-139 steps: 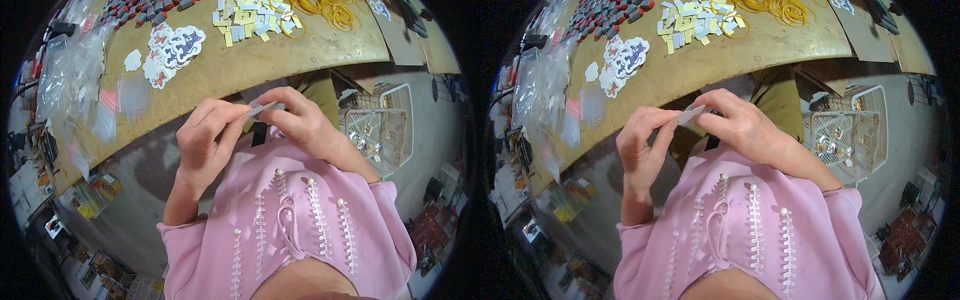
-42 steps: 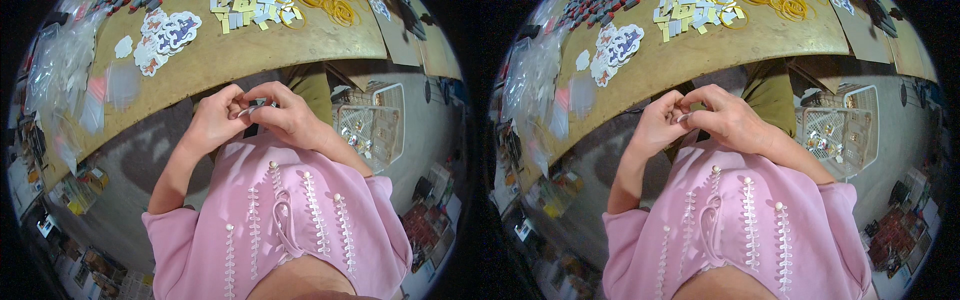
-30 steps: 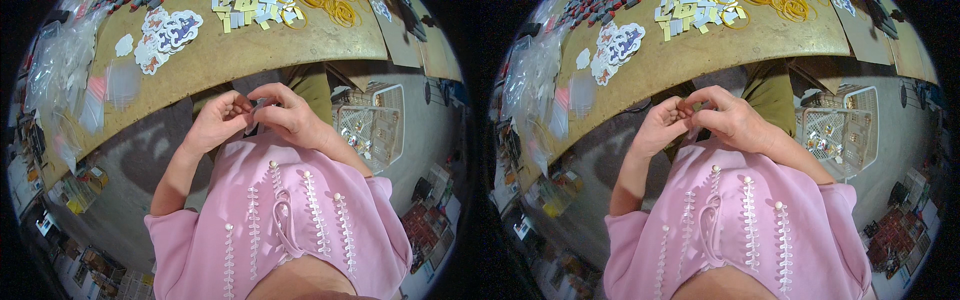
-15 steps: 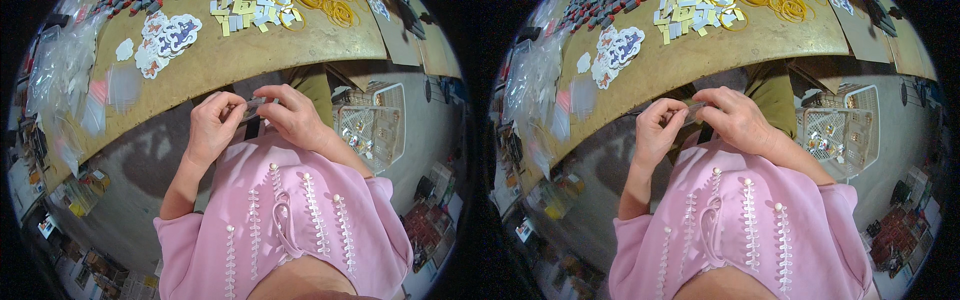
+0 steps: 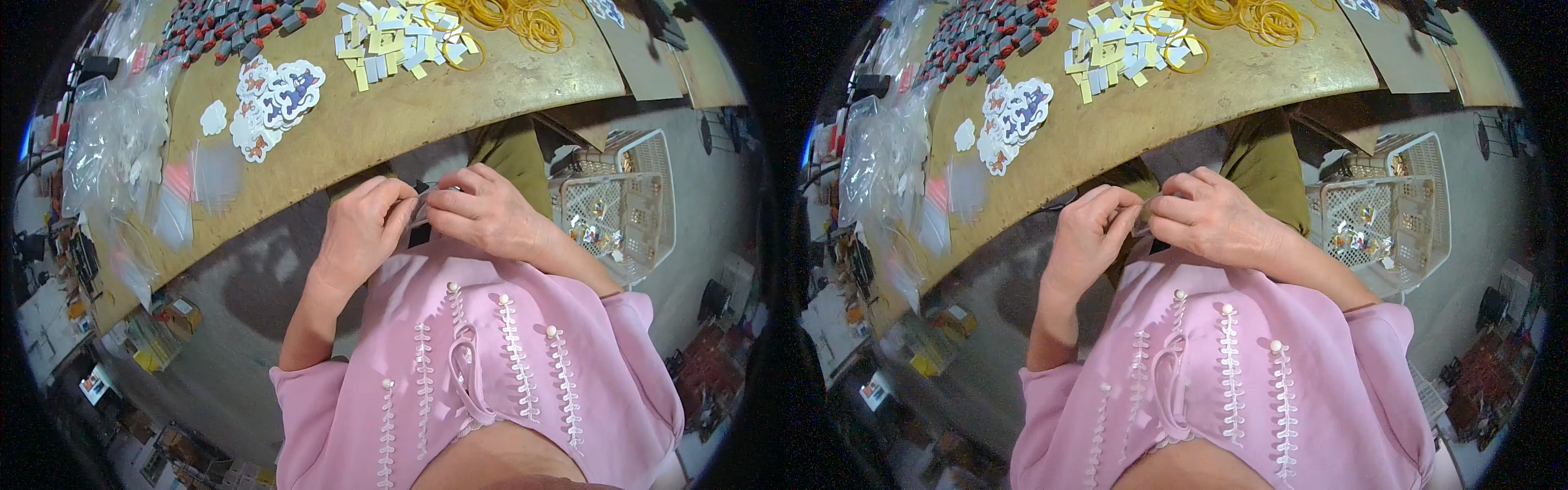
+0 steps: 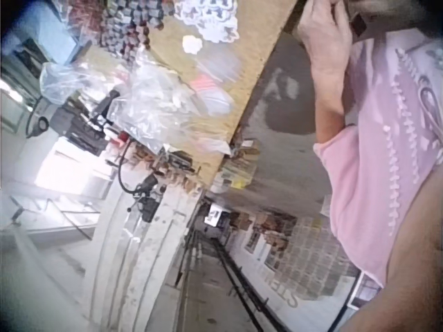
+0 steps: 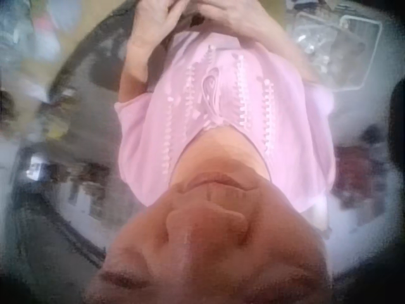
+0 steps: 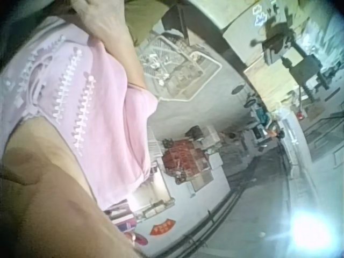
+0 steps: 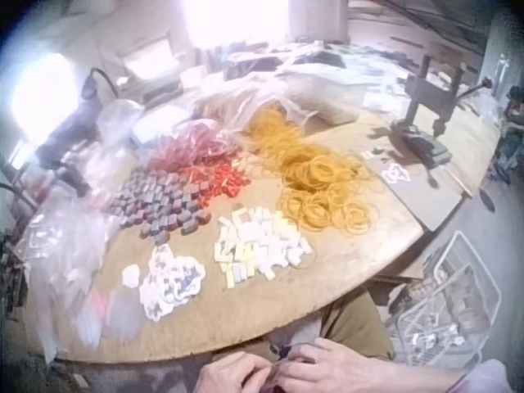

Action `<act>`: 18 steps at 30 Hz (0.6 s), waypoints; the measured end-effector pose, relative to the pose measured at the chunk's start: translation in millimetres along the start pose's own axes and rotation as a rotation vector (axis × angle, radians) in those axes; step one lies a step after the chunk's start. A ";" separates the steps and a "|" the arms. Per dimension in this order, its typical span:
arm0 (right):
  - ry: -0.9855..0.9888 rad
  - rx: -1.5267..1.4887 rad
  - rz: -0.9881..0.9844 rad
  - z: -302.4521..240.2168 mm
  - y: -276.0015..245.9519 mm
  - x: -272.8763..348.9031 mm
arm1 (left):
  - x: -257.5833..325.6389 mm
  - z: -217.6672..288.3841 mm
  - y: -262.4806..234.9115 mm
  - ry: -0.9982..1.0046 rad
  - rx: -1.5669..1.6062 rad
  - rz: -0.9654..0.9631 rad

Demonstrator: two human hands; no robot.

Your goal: The person repeatedly picks small plastic bags, inserts a rubber band, a paper cutout, and a small rectangular piece, then places the filled bags on the table. The process is repeated with different cutouts and pieces from piles on the work surface.

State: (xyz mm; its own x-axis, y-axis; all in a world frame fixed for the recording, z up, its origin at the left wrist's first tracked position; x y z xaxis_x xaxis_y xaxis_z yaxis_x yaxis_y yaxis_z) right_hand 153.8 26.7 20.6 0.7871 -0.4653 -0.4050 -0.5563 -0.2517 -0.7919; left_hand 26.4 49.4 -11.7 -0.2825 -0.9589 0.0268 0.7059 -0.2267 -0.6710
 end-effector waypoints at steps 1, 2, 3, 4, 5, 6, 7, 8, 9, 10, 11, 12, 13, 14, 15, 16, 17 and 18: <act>0.012 0.016 0.015 2.0 -5.0 1.1 | -3.9 6.3 -5.1 0.018 0.028 -0.025; 0.026 0.033 0.031 4.2 -8.5 1.7 | -11.1 12.6 -18.7 0.016 -0.002 0.028; 0.036 0.023 0.060 6.6 -10.6 2.4 | -20.1 19.8 -35.0 0.063 -0.076 0.139; 0.044 0.011 0.086 8.7 -11.6 3.0 | -29.9 24.9 -50.0 0.109 -0.149 0.252; 0.053 0.000 0.113 10.5 -12.5 4.2 | -43.0 25.7 -62.0 0.152 -0.221 0.330; 0.071 -0.025 0.116 12.6 -10.8 5.6 | -57.8 26.3 -72.3 0.199 -0.291 0.408; 0.081 -0.052 0.116 13.2 -8.5 6.8 | -71.8 20.3 -77.2 0.164 -0.276 0.426; 0.091 -0.080 0.117 13.8 -7.1 7.7 | -84.8 14.8 -81.6 0.129 -0.261 0.444; 0.105 -0.097 0.114 15.1 -5.9 9.4 | -97.1 10.4 -83.8 0.098 -0.245 0.458; 0.119 -0.115 0.108 15.9 -4.9 11.3 | -107.7 7.3 -83.2 0.062 -0.304 0.456; 0.132 -0.133 0.103 17.2 -4.7 12.7 | -116.9 4.9 -82.7 0.025 -0.363 0.454; 0.145 -0.134 0.100 18.7 -5.1 14.5 | -124.8 2.5 -81.1 -0.011 -0.422 0.448; 0.158 -0.135 0.097 20.3 -5.8 16.2 | -130.1 5.1 -79.5 -0.002 -0.506 0.448; 0.169 -0.136 0.093 21.9 -6.4 17.5 | -133.0 2.2 -78.2 -0.027 -0.500 0.431; 0.176 -0.144 0.104 23.3 -8.1 19.3 | -136.3 -1.7 -75.8 -0.052 -0.493 0.412; 0.181 -0.152 0.115 24.6 -9.7 20.8 | -139.0 -6.0 -73.9 -0.077 -0.486 0.393; 0.186 -0.161 0.125 25.8 -10.9 21.8 | -139.0 -10.5 -75.8 -0.087 -0.400 0.403; 0.194 -0.177 0.134 27.2 -11.5 22.8 | -136.5 -16.1 -78.7 -0.101 -0.315 0.412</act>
Point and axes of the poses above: each hand's wrist, its own x-axis away from the middle knuckle, its own y-axis out of the palm, z = x × y, the point moved 10 cm from there along -x, towards the middle knuckle, and after that the axes turned 7 degrees about -x, right-handed, at the moved point
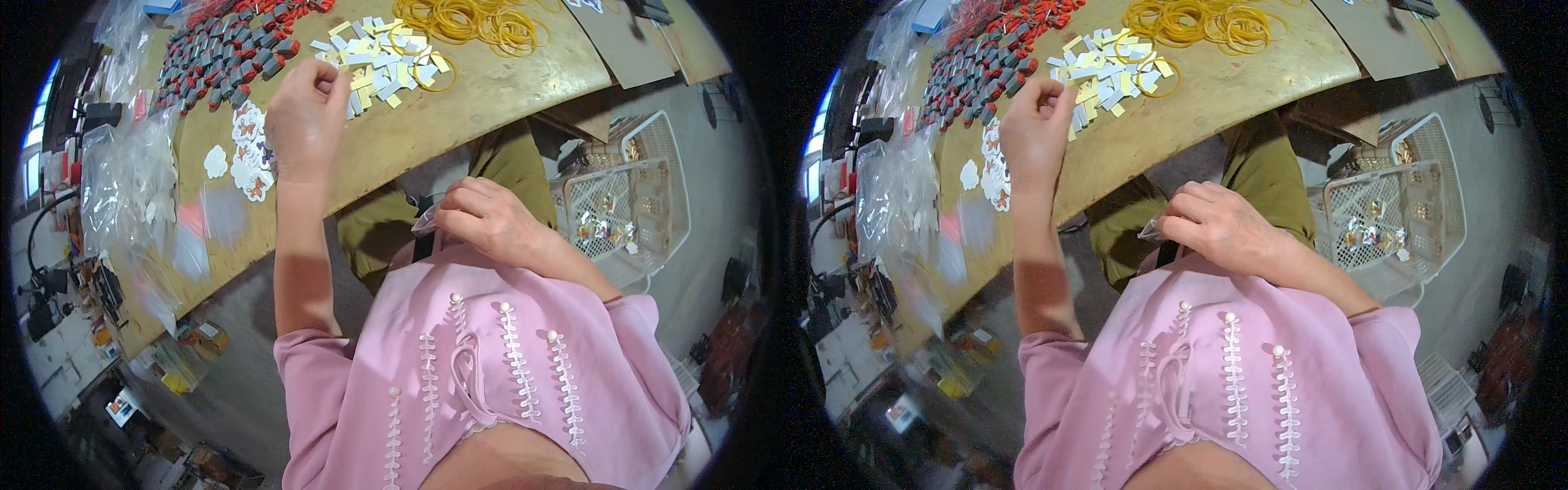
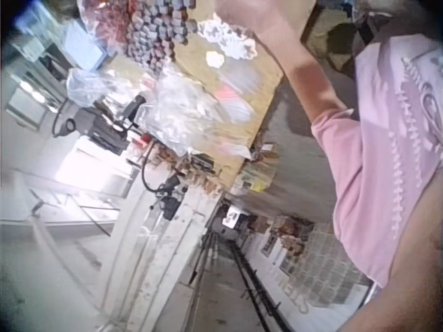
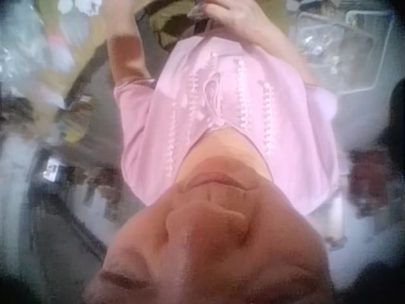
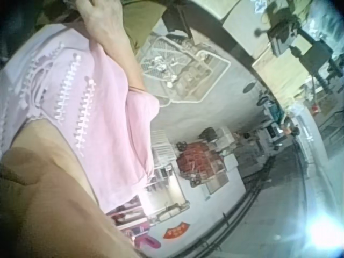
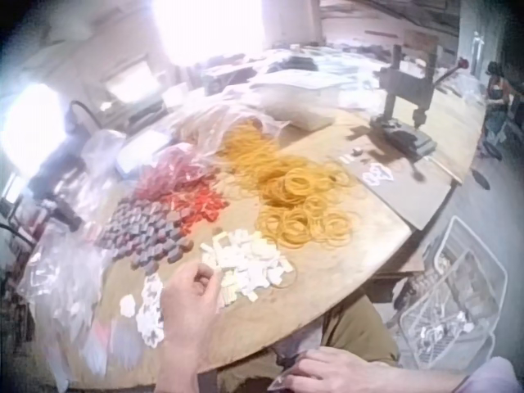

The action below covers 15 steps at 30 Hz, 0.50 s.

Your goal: The person repeatedly picks small plastic bags, inserts a rubber band, a paper cutout, and a small rectangular piece, then places the filled bags on the table. The process is repeated with different cutouts and pieces from piles on the work surface.

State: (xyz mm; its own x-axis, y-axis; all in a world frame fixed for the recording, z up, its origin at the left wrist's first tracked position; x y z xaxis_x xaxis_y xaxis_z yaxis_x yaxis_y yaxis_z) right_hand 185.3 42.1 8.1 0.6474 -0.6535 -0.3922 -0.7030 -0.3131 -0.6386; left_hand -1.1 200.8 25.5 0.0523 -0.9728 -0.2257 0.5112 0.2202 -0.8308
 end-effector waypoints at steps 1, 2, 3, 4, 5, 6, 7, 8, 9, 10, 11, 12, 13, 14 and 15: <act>0.007 -0.017 0.008 1.3 -0.7 0.3 | 1.7 -6.1 -1.9 -0.032 0.079 0.001; 0.013 -0.034 0.015 2.6 -1.2 0.5 | 4.3 -11.2 -3.4 -0.065 0.234 0.004; 0.020 -0.034 0.021 4.3 -1.6 0.5 | 7.1 -16.0 -4.0 -0.096 0.392 0.006; 0.027 -0.036 0.025 6.1 -1.8 0.5 | 10.4 -20.9 -4.6 -0.129 0.549 0.008; 0.032 -0.037 0.030 7.7 -1.8 0.2 | 13.9 -24.1 -3.5 -0.153 0.667 -0.011; 0.033 -0.037 0.039 7.9 -3.6 -1.2 | 17.4 -22.0 -6.4 -0.131 0.729 0.003; 0.034 -0.037 0.048 7.3 -6.2 -3.7 | 20.9 -19.5 -9.0 -0.109 0.790 0.018; 0.035 -0.038 0.057 6.8 -8.2 -6.0 | 23.6 -18.2 -11.6 -0.087 0.851 0.033; 0.033 -0.035 0.061 6.0 -9.7 -8.1 | 25.4 -21.4 -10.6 -0.094 0.928 0.008; 0.031 -0.032 0.064 5.3 -10.8 -10.0 | 26.6 -27.1 -10.5 -0.101 1.005 -0.017; 0.030 -0.030 0.068 4.7 -11.4 -11.2 | 27.1 -30.6 -10.3 -0.108 1.082 -0.042; 0.029 -0.032 0.065 4.7 -10.4 -11.7 | 27.9 -32.2 -8.6 -0.125 1.116 -0.081; 0.028 -0.035 0.063 5.0 -8.5 -11.7 | 28.9 -33.0 -6.8 -0.143 1.150 -0.120; 0.027 -0.037 0.062 5.2 -6.7 -11.5 | 30.3 -33.0 -4.4 -0.160 1.184 -0.159; 0.028 -0.037 0.053 5.5 -4.1 -11.0 | 32.6 -35.1 -1.3 -0.191 1.217 -0.178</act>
Point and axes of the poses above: each hand's wrist, its own x-axis away from the middle knuckle, its own y-axis out of the palm, z = x × y, the point moved 10 cm from there along -x, towards the middle knuckle, and after that the axes turned 7 degrees about -x, right-handed, at the moved point
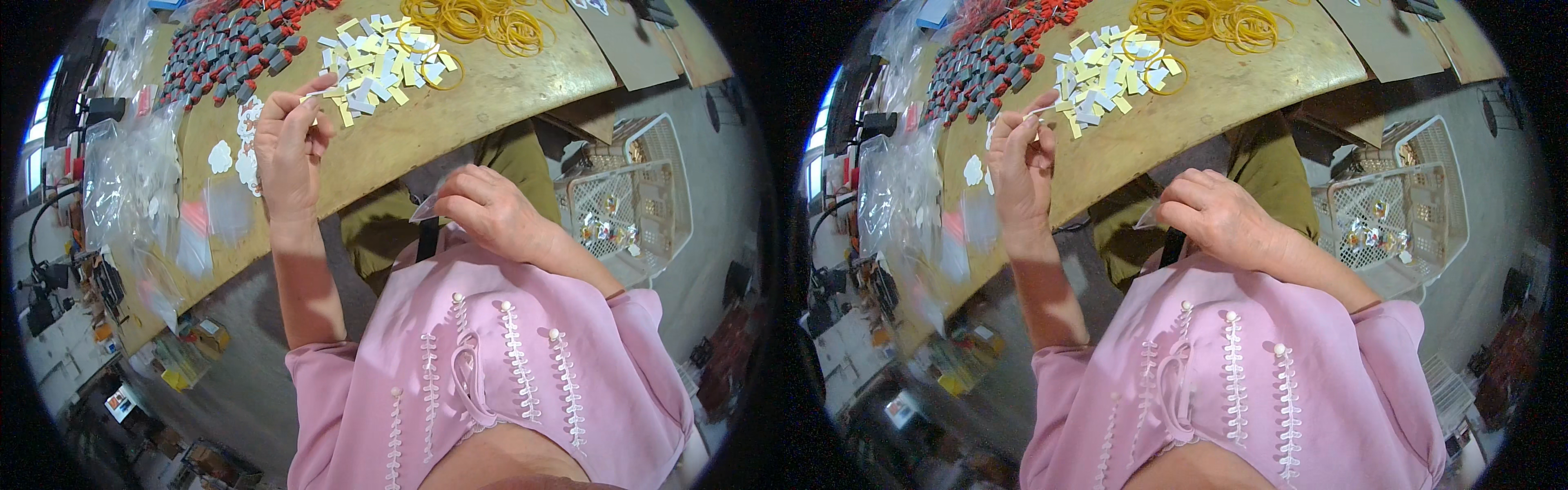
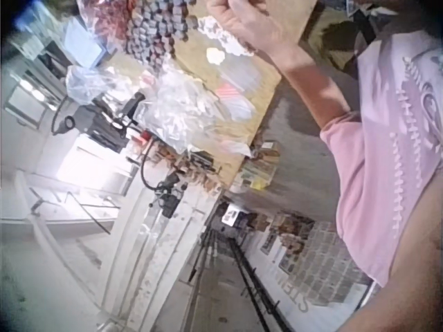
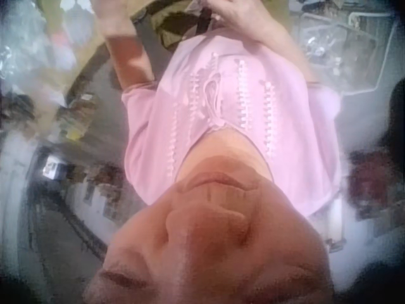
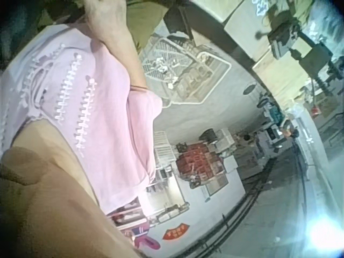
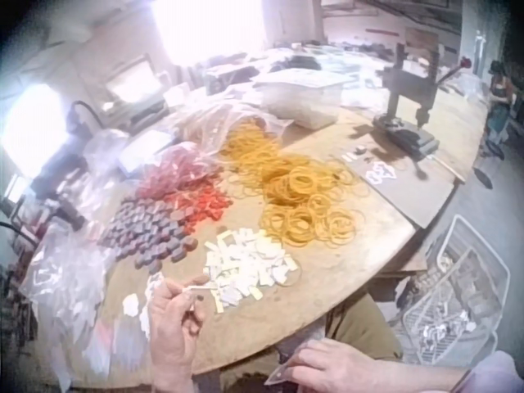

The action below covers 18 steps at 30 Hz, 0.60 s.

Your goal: The person repeatedly picks small plastic bags, inserts a rubber band, a paper cutout, and a small rectangular piece, then places the filled bags on the table. The process is repeated with different cutouts and pieces from piles on the work surface.

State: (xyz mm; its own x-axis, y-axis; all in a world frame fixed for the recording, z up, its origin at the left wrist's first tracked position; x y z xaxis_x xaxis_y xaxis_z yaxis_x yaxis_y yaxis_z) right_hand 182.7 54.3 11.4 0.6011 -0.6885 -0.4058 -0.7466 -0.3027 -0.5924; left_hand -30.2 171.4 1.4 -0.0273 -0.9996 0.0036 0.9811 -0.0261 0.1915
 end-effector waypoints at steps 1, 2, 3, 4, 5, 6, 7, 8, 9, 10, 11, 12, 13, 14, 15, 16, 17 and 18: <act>0.001 0.001 -0.009 0.0 2.6 1.0 | 1.6 -4.6 -0.6 -0.032 0.035 -0.002; 0.001 0.001 -0.017 -0.5 4.2 1.5 | 3.4 -8.5 -0.6 -0.065 0.070 -0.004; 0.006 -0.004 -0.026 -0.7 4.9 1.5 | 5.5 -8.7 -0.5 -0.078 0.054 0.058; 0.012 -0.008 -0.030 -0.4 4.8 2.3 | 7.9 -6.4 6.7 -0.091 0.035 0.115; 0.018 -0.012 -0.034 -0.1 4.8 2.7 | 11.2 -4.5 7.9 -0.104 0.016 0.173; 0.027 0.002 -0.027 -0.6 1.6 2.8 | 14.3 0.2 11.0 -0.074 -0.049 0.133; 0.036 0.016 -0.020 -1.3 -3.1 1.1 | 19.4 5.3 12.7 -0.043 -0.115 0.094; 0.045 0.030 -0.014 -1.8 -7.6 -0.8 | 25.9 10.5 16.0 -0.012 -0.179 0.053; 0.022 0.041 0.008 -6.1 -12.8 -4.5 | 37.2 16.9 21.6 -0.012 -0.199 0.037; 0.000 0.059 0.034 -8.8 -16.9 -8.2 | 49.0 23.6 31.2 -0.008 -0.217 0.013; -0.022 0.077 0.061 -11.6 -20.0 -10.1 | 60.2 27.1 39.8 -0.003 -0.235 -0.011; -0.026 0.099 0.052 -13.6 -18.6 -11.6 | 71.0 27.9 45.4 -0.015 -0.288 -0.039; -0.029 0.121 0.044 -15.6 -17.2 -12.6 | 79.6 27.7 50.9 -0.028 -0.340 -0.068; -0.032 0.143 0.036 -17.7 -15.8 -13.6 | 85.8 29.9 54.5 0.022 -0.510 -0.075; -0.038 0.142 0.027 -19.9 -14.0 -15.3 | 92.9 35.1 61.2 0.053 -0.600 -0.077; -0.043 0.142 0.018 -22.3 -12.4 -17.0 | 96.9 30.7 64.7 0.029 -0.634 -0.100; -0.048 0.142 0.009 -24.1 -10.3 -18.2 | 100.3 24.7 66.7 0.005 -0.668 -0.124; -0.049 0.123 0.010 -24.9 -8.7 -18.3 | 101.2 13.3 64.8 0.016 -0.691 -0.122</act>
Point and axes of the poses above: each hand's wrist, its own x-axis away from the middle knuckle, its own y-axis out of the palm, z = x × y, the point moved 10 cm from there along -x, towards the middle knuckle, and after that the axes turned 7 degrees about -x, right-handed, at the moved point
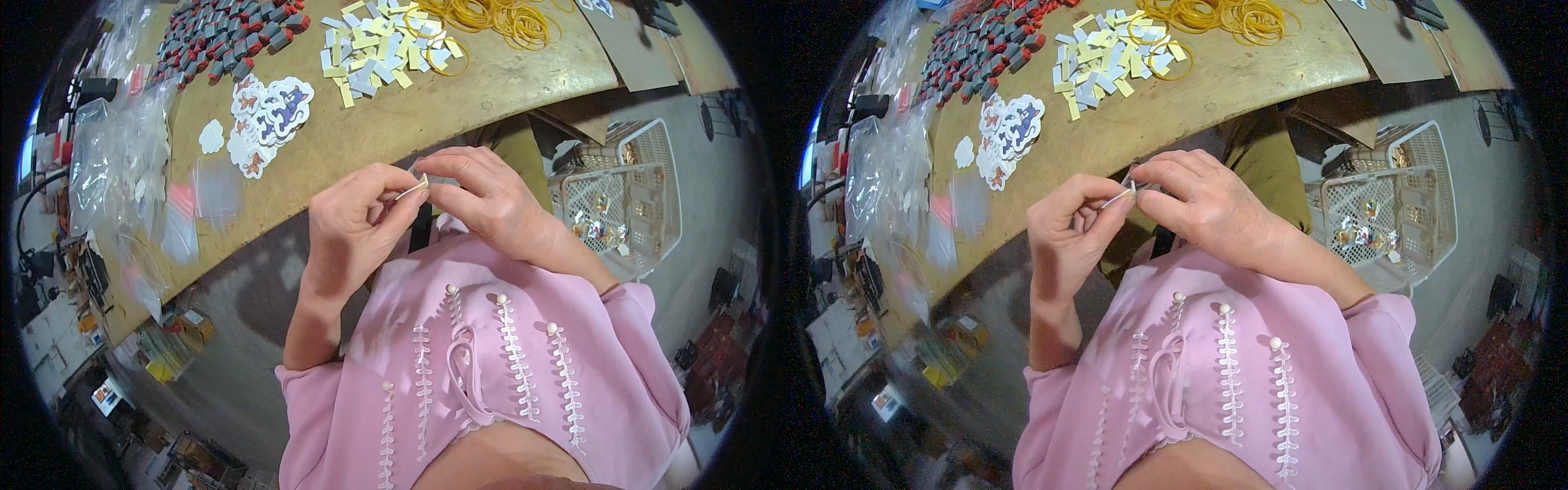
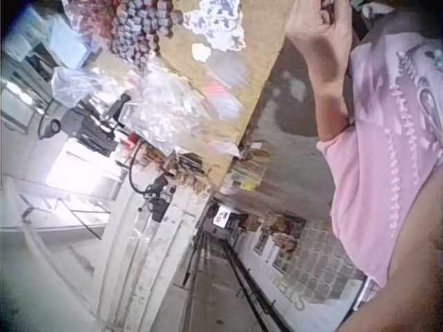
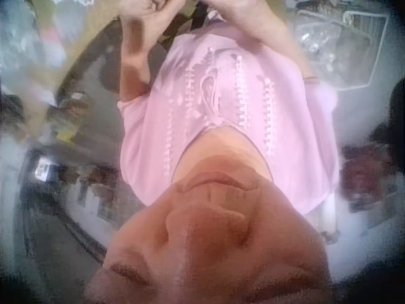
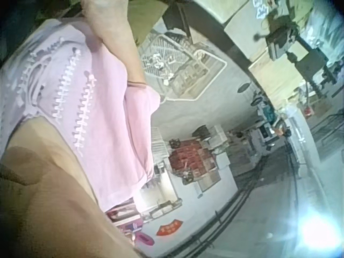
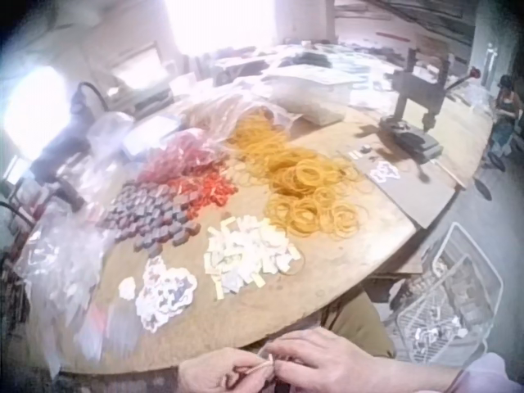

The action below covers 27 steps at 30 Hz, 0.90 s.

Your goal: The person repeatedly picks small plastic bags, inserts a rubber band, a paper cutout, and a small rectangular piece, then places the filled bags on the table. The process is repeated with different cutouts and pieces from piles on the work surface.

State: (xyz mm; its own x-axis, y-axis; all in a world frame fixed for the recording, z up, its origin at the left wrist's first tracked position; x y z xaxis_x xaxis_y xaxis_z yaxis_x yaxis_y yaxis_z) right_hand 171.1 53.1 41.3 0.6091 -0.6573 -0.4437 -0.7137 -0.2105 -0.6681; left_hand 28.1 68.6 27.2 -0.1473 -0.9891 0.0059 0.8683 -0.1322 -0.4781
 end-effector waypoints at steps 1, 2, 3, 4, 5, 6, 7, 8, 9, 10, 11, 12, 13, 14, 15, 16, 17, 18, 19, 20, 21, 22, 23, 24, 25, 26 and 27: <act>0.000 -0.019 0.002 -0.7 1.9 0.3 | 1.1 -0.2 -1.0 0.039 -0.085 0.024; 0.000 -0.037 0.004 -1.3 3.1 0.5 | 2.4 1.3 -2.4 0.077 -0.170 0.047; -0.001 -0.061 -0.003 -1.7 3.7 0.6 | 2.9 3.8 -2.8 0.117 -0.253 0.068; -0.002 -0.086 -0.009 -2.0 4.1 0.6 | 2.5 10.0 -2.9 0.159 -0.323 0.087; -0.002 -0.110 -0.016 -2.3 4.8 0.7 | 2.7 11.6 -0.4 0.186 -0.314 0.071; 0.002 -0.113 -0.012 -2.3 5.4 1.5 | 3.3 14.1 1.4 0.213 -0.307 0.055; 0.007 -0.116 -0.008 -2.3 6.9 3.0 | 4.1 16.8 3.0 0.239 -0.299 0.039; 0.011 -0.119 -0.003 -2.3 7.4 3.9 | 3.9 16.5 3.7 0.211 -0.294 -0.001; 0.024 -0.116 -0.004 -1.2 6.8 4.6 | 3.5 18.2 2.0 0.185 -0.288 -0.042; 0.037 -0.112 -0.004 0.2 5.8 5.7 | 4.2 18.6 0.7 0.159 -0.282 -0.084; 0.050 -0.109 -0.004 1.6 4.9 6.3 | 6.0 16.1 -2.8 0.121 -0.279 -0.096; 0.048 -0.108 -0.001 1.5 3.7 5.8 | 9.3 12.8 -6.7 0.082 -0.276 -0.108; 0.046 -0.106 0.002 1.6 1.9 4.6 | 11.7 9.3 -10.1 0.044 -0.274 -0.121; 0.044 -0.105 0.005 1.7 0.9 4.2 | 13.1 9.5 -10.7 0.048 -0.305 -0.148; 0.039 -0.106 0.009 1.0 1.4 4.0 | 14.3 12.5 -9.2 0.087 -0.326 -0.148; 0.034 -0.108 0.012 0.4 2.3 3.8 | 15.5 15.1 -5.6 0.126 -0.347 -0.148; 0.030 -0.109 0.016 -0.4 3.0 3.5 | 16.9 16.9 -1.0 0.165 -0.369 -0.148; 0.017 -0.126 0.011 -3.0 3.0 1.6 | 18.5 19.4 3.2 0.244 -0.481 -0.094; 0.004 -0.142 0.007 -6.3 2.1 -1.0 | 19.6 14.8 6.3 0.244 -0.466 -0.110; -0.008 -0.159 0.002 -8.8 1.7 -2.5 | 20.8 11.2 8.7 0.244 -0.452 -0.126; -0.004 -0.151 0.003 -7.8 1.5 -1.4 | 20.4 9.4 11.6 0.252 -0.434 -0.148; 0.000 -0.144 0.005 -6.6 1.4 -0.2 | 19.2 2.1 5.7 0.154 -0.345 -0.138; 0.004 -0.137 0.006 -5.1 1.3 1.0 | 20.2 -4.6 -2.2 0.057 -0.257 -0.127; 0.022 -0.147 0.025 -2.3 0.1 2.0 | 21.9 -13.5 -9.2 -0.042 -0.170 -0.115; 0.039 -0.157 0.044 1.1 -1.1 2.9 | 20.6 -14.3 -13.3 -0.011 -0.166 -0.088; 0.057 -0.167 0.064 4.3 -2.6 3.5 | 17.0 -15.2 -12.6 0.010 -0.129 -0.070; 0.092 -0.197 0.077 8.1 -4.1 2.7 | 13.5 -16.1 -12.1 0.029 -0.092 -0.048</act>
State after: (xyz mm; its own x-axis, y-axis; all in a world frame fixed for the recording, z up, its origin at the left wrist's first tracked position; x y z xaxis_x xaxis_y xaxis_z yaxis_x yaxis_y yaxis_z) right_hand 178.6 58.0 38.0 0.5225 -0.7384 -0.4264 -0.8162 -0.2884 -0.5007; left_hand 8.0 57.9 18.9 -0.2027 -0.9792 0.0057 0.8128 -0.1715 -0.5568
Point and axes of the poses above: each hand's wrist, its own x-axis away from the middle knuckle, its own y-axis out of the palm, z = x × y, the point moved 10 cm from there along -x, towards the middle knuckle, and after that the axes turned 7 degrees about -x, right-handed, at the moved point
